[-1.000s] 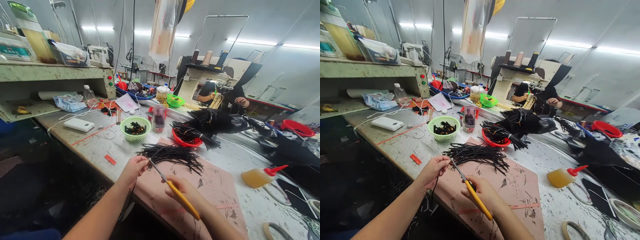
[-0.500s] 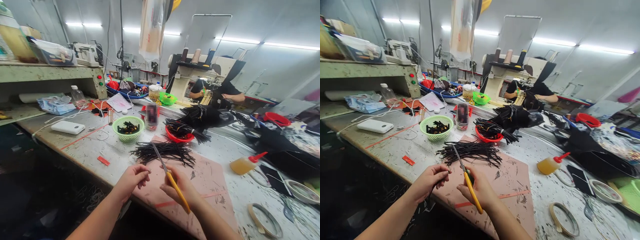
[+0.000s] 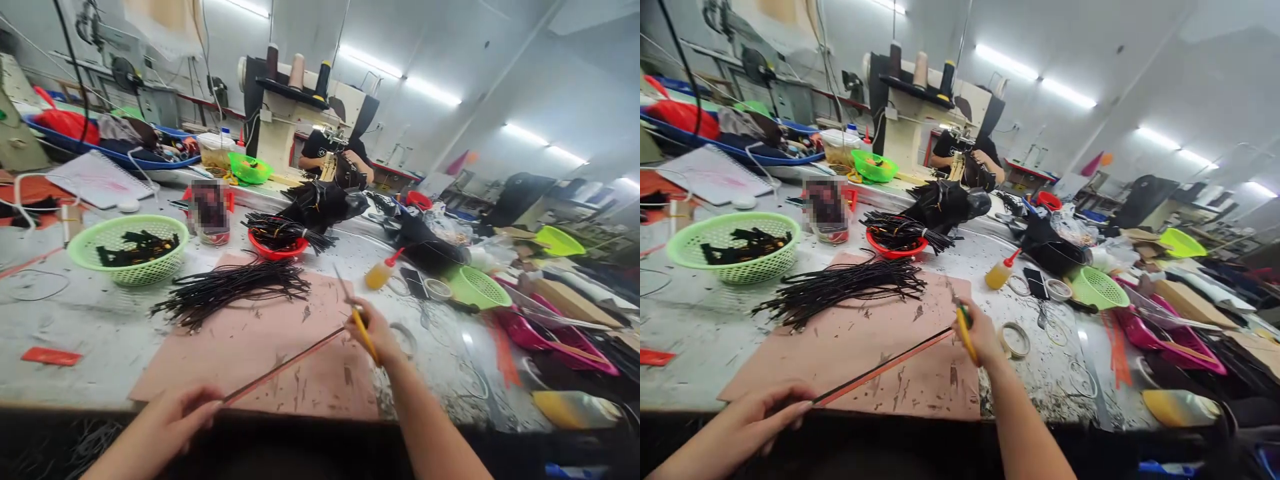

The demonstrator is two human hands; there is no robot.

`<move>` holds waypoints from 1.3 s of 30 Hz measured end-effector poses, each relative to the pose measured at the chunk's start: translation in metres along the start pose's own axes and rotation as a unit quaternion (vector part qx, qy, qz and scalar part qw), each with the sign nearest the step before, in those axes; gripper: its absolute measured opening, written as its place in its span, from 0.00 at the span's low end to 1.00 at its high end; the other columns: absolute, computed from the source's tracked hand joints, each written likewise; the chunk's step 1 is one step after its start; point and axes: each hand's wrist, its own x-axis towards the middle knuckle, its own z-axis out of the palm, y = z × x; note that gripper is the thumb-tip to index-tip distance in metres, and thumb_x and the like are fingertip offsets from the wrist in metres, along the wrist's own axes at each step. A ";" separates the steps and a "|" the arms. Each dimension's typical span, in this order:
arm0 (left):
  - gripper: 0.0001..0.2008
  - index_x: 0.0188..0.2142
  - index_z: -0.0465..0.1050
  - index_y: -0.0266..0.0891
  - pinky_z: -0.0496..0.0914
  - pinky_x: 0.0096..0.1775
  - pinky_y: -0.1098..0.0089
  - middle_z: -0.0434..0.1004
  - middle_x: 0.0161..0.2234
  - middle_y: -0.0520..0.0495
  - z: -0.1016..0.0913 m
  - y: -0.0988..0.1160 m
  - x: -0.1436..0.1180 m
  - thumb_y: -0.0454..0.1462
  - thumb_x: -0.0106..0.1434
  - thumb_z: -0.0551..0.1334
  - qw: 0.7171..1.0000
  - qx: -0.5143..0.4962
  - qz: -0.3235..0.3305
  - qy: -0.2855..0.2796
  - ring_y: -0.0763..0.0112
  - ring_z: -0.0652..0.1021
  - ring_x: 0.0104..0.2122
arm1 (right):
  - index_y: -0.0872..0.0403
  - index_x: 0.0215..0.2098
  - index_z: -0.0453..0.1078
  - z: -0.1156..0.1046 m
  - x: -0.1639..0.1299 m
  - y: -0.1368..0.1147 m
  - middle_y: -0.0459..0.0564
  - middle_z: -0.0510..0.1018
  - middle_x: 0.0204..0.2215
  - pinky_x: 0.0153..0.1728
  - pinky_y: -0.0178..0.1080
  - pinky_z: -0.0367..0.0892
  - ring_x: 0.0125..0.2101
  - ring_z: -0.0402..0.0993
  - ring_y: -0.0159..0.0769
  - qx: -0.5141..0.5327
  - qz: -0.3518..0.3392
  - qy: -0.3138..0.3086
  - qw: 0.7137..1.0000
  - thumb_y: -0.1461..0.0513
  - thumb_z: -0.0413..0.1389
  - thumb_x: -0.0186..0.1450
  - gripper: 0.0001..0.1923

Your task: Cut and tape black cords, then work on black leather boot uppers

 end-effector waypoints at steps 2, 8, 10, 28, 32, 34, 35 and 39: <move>0.18 0.25 0.74 0.39 0.57 0.17 0.76 0.67 0.16 0.54 -0.003 -0.009 0.003 0.51 0.44 0.59 1.000 0.013 -0.007 0.001 0.77 0.62 0.13 | 0.55 0.45 0.62 -0.026 0.012 0.024 0.42 0.69 0.19 0.24 0.35 0.62 0.21 0.65 0.32 -0.019 0.032 0.014 0.999 0.62 0.53 0.49 0.24; 0.16 0.17 0.70 0.41 0.57 0.15 0.77 0.65 0.15 0.53 0.007 -0.002 0.011 0.51 0.43 0.58 0.998 0.061 0.028 0.015 0.74 0.62 0.15 | 0.56 0.44 0.65 -0.041 0.030 0.054 0.42 0.71 0.19 0.27 0.36 0.64 0.22 0.68 0.34 -0.083 0.076 0.013 0.994 0.64 0.55 0.47 0.25; 0.16 0.16 0.70 0.41 0.57 0.15 0.76 0.65 0.14 0.53 0.010 0.002 0.013 0.51 0.43 0.58 0.997 0.068 0.028 0.021 0.74 0.62 0.15 | 0.55 0.46 0.65 -0.038 0.034 0.056 0.42 0.73 0.20 0.29 0.36 0.65 0.24 0.70 0.35 -0.100 0.079 0.009 0.992 0.65 0.55 0.47 0.25; 0.10 0.23 0.70 0.39 0.61 0.25 0.73 0.72 0.19 0.52 0.017 0.003 -0.007 0.40 0.53 0.53 0.985 0.162 0.040 0.041 0.69 0.71 0.21 | 0.55 0.46 0.67 -0.038 0.033 0.061 0.49 0.77 0.28 0.33 0.39 0.65 0.31 0.73 0.43 -0.202 0.081 -0.011 0.976 0.60 0.53 0.48 0.26; 0.08 0.24 0.68 0.39 0.59 0.25 0.73 0.71 0.20 0.52 0.020 0.004 -0.011 0.37 0.53 0.52 0.979 0.196 0.023 0.046 0.70 0.70 0.22 | 0.55 0.47 0.67 -0.039 0.031 0.064 0.49 0.77 0.27 0.32 0.39 0.64 0.30 0.73 0.43 -0.204 0.085 -0.020 0.975 0.60 0.54 0.46 0.28; 0.08 0.24 0.68 0.39 0.59 0.25 0.73 0.70 0.20 0.53 0.020 0.004 -0.012 0.36 0.53 0.52 0.978 0.200 0.023 0.049 0.70 0.70 0.22 | 0.55 0.47 0.67 -0.038 0.031 0.063 0.48 0.77 0.25 0.32 0.39 0.64 0.29 0.73 0.43 -0.202 0.088 -0.023 0.975 0.61 0.54 0.46 0.29; 0.08 0.23 0.67 0.39 0.59 0.25 0.74 0.70 0.20 0.53 0.020 0.003 -0.012 0.36 0.53 0.52 0.978 0.201 0.026 0.050 0.71 0.70 0.22 | 0.55 0.48 0.66 -0.038 0.031 0.062 0.48 0.77 0.24 0.32 0.40 0.64 0.29 0.72 0.43 -0.201 0.091 -0.023 0.975 0.61 0.54 0.46 0.29; 0.08 0.22 0.67 0.40 0.59 0.25 0.73 0.71 0.19 0.53 0.019 0.003 -0.012 0.37 0.53 0.52 0.979 0.194 0.043 0.050 0.70 0.71 0.21 | 0.58 0.49 0.65 -0.038 0.031 0.056 0.49 0.76 0.24 0.31 0.40 0.65 0.29 0.73 0.43 -0.191 0.099 -0.023 0.976 0.61 0.54 0.48 0.29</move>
